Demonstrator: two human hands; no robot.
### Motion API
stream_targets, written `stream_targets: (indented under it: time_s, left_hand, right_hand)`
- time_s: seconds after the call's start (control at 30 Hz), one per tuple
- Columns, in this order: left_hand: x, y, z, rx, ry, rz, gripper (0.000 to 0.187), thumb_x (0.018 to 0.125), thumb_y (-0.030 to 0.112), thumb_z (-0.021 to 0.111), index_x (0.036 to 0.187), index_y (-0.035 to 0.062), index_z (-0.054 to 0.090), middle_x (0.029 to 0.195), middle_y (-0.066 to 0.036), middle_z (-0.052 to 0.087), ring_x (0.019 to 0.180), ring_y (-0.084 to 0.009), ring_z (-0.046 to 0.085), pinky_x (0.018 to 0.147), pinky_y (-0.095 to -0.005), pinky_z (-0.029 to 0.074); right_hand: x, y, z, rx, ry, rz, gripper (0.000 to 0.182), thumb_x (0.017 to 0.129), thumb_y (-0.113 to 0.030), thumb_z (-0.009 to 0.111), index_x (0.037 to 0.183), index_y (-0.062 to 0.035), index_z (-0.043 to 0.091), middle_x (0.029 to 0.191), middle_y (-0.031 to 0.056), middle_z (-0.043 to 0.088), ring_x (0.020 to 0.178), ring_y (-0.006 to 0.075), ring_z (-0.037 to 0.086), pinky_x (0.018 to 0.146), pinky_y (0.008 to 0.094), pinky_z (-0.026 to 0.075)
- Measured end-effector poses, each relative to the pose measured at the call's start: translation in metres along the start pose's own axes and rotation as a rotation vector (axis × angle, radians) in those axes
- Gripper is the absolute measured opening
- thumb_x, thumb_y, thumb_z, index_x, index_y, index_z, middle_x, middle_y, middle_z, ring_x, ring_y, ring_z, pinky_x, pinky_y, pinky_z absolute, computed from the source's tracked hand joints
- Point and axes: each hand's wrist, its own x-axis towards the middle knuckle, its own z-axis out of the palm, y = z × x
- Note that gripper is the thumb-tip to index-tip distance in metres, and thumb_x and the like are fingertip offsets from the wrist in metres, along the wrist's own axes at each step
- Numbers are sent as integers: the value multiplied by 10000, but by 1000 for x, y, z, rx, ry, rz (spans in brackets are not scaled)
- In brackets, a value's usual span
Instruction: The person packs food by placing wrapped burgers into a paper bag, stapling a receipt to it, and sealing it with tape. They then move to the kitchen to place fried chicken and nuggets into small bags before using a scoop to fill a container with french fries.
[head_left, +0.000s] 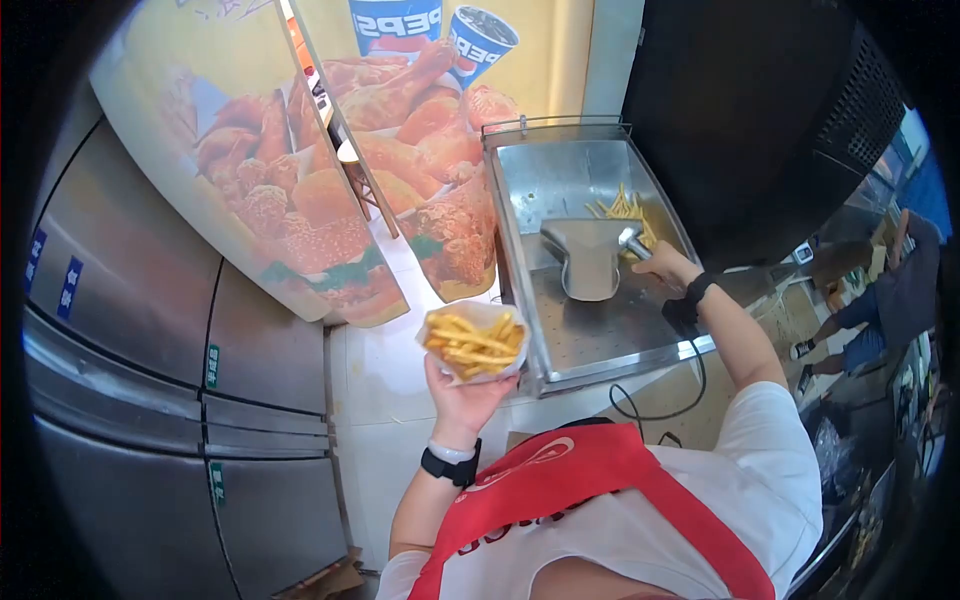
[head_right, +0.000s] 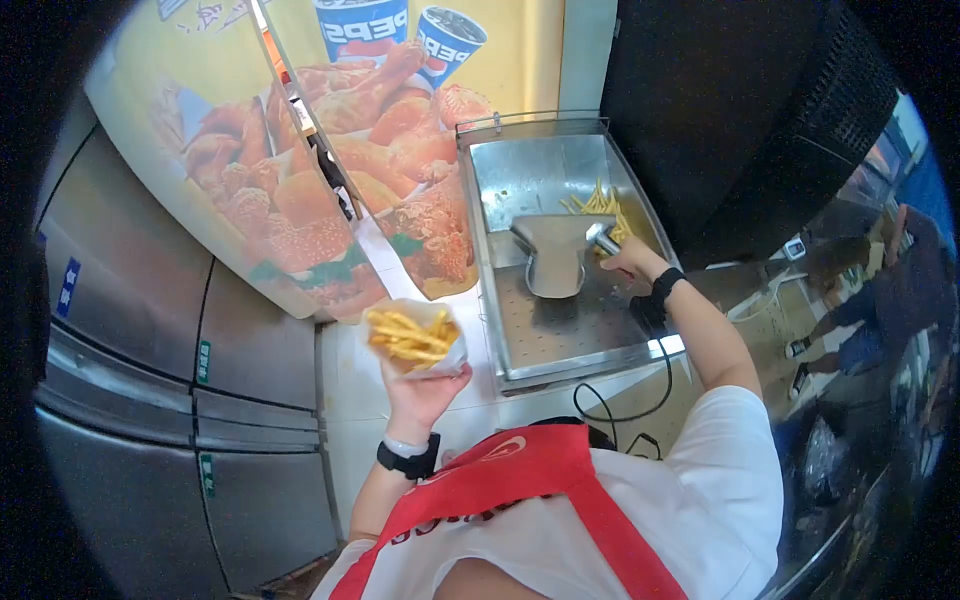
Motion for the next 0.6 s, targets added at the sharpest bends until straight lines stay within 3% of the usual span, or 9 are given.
stream_targets:
  time_s: [0.1, 0.17, 0.23, 0.27, 0.33, 0.4, 0.43, 0.47, 0.6]
  left_hand:
    - [-33, 54, -22, -16, -38, 5, 634, 710, 620, 389, 1194, 211, 391, 1227, -61, 407, 1120, -283, 380, 822, -475, 342]
    - [-54, 85, -20, 14, 70, 23, 621, 709, 631, 397, 1171, 217, 405, 1193, -60, 431, 1091, -286, 406, 774, -472, 376]
    - [-73, 116, -19, 130, 150, 80, 610, 720, 628, 387, 1175, 223, 401, 1193, -65, 430, 1074, -288, 423, 750, -467, 397]
    - [-79, 130, -20, 86, 183, 74, 598, 728, 629, 375, 1163, 220, 407, 1183, -70, 438, 1055, -289, 439, 733, -466, 408]
    - [-86, 158, -23, 103, 179, 52, 593, 728, 630, 376, 1150, 215, 414, 1167, -73, 448, 1049, -287, 445, 737, -466, 408]
    - [-87, 183, -32, 116, 181, 58, 588, 727, 630, 377, 1137, 210, 420, 1150, -75, 458, 1043, -286, 450, 741, -465, 409]
    - [-80, 195, -43, 103, 209, 77, 568, 742, 616, 368, 1120, 197, 429, 1132, -81, 465, 1035, -287, 455, 741, -465, 412]
    - [-73, 207, -52, 87, 241, 105, 549, 757, 603, 358, 1103, 183, 438, 1115, -87, 473, 1028, -288, 460, 741, -465, 415]
    - [-28, 240, -63, 93, 82, 88, 515, 796, 541, 344, 1097, 135, 443, 1094, -99, 477, 1038, -294, 454, 797, -479, 403]
  right_hand:
    - [-7, -2, 20, -21, -90, 189, 227, 625, -152, 695, 631, 24, 551, 507, 66, 500, 415, 158, 460, 407, 298, 364]
    - [-4, -4, 29, 21, -123, 277, 238, 612, -160, 711, 644, 27, 567, 523, 78, 520, 422, 178, 475, 425, 319, 387]
    - [0, -7, 41, -79, 38, 187, 260, 602, -168, 715, 705, 36, 589, 620, 113, 574, 554, 221, 548, 536, 337, 432]
    - [-9, -39, 44, -388, 111, 208, 304, 603, -170, 714, 795, 34, 598, 758, 138, 609, 716, 244, 580, 651, 335, 443]
    - [-31, -91, 53, -367, 423, -96, 256, 662, -155, 649, 794, 55, 587, 679, 93, 592, 632, 196, 547, 603, 296, 432]
    - [-55, -164, 65, 306, 220, -271, 226, 750, -153, 591, 905, 10, 579, 828, 60, 595, 749, 105, 530, 696, 230, 411]
    - [-87, -220, 69, 528, 96, -250, 191, 769, -195, 592, 891, -48, 593, 831, 25, 591, 797, 109, 541, 747, 242, 406]
    - [-102, -257, 76, 795, -57, -420, 176, 790, -202, 563, 889, -56, 576, 851, 28, 586, 817, 108, 538, 775, 253, 409]
    - [-135, -355, 114, 1117, -284, -801, 172, 830, -230, 501, 862, -63, 527, 832, 39, 552, 828, 139, 543, 807, 307, 417]
